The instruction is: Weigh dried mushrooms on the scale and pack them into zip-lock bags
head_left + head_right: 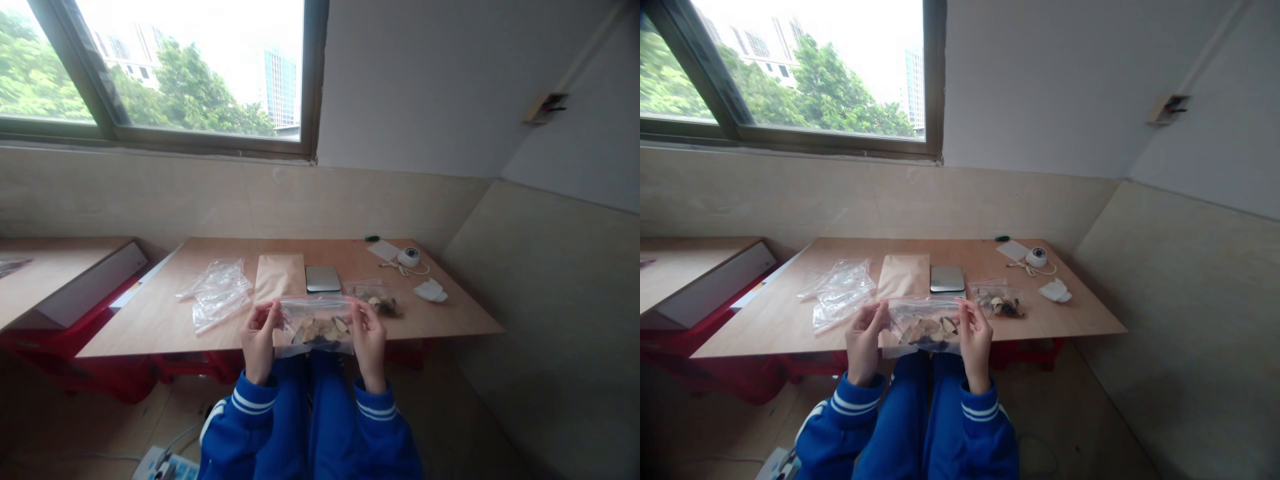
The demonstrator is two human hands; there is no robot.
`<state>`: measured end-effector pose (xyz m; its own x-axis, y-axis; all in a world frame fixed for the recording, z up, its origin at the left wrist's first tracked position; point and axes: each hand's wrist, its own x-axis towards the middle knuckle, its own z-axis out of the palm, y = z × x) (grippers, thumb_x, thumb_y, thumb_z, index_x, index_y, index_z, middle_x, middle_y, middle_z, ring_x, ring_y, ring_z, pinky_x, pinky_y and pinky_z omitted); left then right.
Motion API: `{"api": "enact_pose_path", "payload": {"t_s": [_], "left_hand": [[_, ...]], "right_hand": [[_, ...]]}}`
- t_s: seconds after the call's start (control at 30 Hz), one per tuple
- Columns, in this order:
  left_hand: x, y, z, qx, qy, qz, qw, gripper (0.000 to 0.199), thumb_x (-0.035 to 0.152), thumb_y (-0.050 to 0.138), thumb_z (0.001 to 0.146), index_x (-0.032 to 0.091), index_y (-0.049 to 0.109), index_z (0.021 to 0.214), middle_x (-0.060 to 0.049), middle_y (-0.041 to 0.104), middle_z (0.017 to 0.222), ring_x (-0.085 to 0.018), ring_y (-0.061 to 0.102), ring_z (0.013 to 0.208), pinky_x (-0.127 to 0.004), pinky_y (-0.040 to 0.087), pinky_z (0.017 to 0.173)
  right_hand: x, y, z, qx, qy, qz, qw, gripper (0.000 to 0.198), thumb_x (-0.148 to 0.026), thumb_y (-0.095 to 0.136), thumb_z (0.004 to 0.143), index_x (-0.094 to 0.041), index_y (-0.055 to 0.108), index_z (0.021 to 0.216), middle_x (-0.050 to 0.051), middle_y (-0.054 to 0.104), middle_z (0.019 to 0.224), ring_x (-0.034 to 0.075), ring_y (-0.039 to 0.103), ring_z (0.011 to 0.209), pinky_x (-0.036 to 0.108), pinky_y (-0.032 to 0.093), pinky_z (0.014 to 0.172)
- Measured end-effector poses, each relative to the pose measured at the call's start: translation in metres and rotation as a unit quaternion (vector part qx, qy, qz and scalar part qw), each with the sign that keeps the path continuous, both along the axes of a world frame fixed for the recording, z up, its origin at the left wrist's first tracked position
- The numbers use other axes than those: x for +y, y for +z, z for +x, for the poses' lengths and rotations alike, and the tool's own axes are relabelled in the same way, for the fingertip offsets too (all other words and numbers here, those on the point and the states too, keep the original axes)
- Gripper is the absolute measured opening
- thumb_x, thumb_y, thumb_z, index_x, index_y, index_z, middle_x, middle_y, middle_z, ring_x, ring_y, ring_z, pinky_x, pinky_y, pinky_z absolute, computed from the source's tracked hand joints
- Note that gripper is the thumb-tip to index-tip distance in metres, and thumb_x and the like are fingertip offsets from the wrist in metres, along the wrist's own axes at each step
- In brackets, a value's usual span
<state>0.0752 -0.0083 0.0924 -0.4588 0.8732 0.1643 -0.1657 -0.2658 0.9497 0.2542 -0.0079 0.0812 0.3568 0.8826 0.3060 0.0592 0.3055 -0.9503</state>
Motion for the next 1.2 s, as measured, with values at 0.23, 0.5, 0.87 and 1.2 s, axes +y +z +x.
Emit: {"api": "enact_pose_path", "payload": {"t_s": [0.23,0.5,0.87,1.2], "left_hand": [[-0.003,0.007,-0.003,0.019,-0.037,0.009,0.999,0.023,0.037,0.069,0.071,0.017,0.059,0.078,-0.001,0.066,0.072,-0.012,0.061,0.056,-0.025,0.052,0.056],[-0.004,0.007,-0.007,0.060,-0.035,0.026,0.997,0.022,0.037,0.068,0.073,0.017,0.063,0.078,0.000,0.066,0.071,-0.014,0.063,0.061,-0.027,0.053,0.063],[-0.008,0.012,-0.010,0.087,-0.047,0.023,0.995,0.019,0.033,0.068,0.073,0.016,0.065,0.081,-0.003,0.069,0.078,-0.018,0.065,0.079,-0.030,0.051,0.078],[-0.009,0.008,0.007,0.035,-0.068,0.025,0.997,0.024,0.039,0.062,0.078,0.019,0.059,0.092,-0.002,0.066,0.079,-0.015,0.062,0.076,-0.026,0.049,0.072]], "right_hand": [[-0.003,0.004,0.003,-0.007,-0.010,0.024,1.000,0.030,-0.046,0.055,0.084,-0.018,0.062,0.092,0.007,0.072,0.079,0.021,0.069,0.071,0.031,0.055,0.066],[-0.004,0.007,0.006,-0.007,-0.003,0.024,1.000,0.025,-0.043,0.056,0.084,-0.019,0.061,0.090,0.006,0.071,0.078,0.021,0.069,0.072,0.032,0.055,0.067],[-0.012,0.020,0.010,-0.054,-0.048,0.049,0.996,0.022,-0.038,0.057,0.084,-0.017,0.064,0.083,0.006,0.071,0.080,0.020,0.066,0.081,0.036,0.050,0.083],[-0.006,0.013,-0.012,0.075,-0.025,0.025,0.997,0.028,-0.045,0.054,0.084,-0.018,0.057,0.090,0.007,0.070,0.084,0.021,0.068,0.079,0.034,0.054,0.075]]}}
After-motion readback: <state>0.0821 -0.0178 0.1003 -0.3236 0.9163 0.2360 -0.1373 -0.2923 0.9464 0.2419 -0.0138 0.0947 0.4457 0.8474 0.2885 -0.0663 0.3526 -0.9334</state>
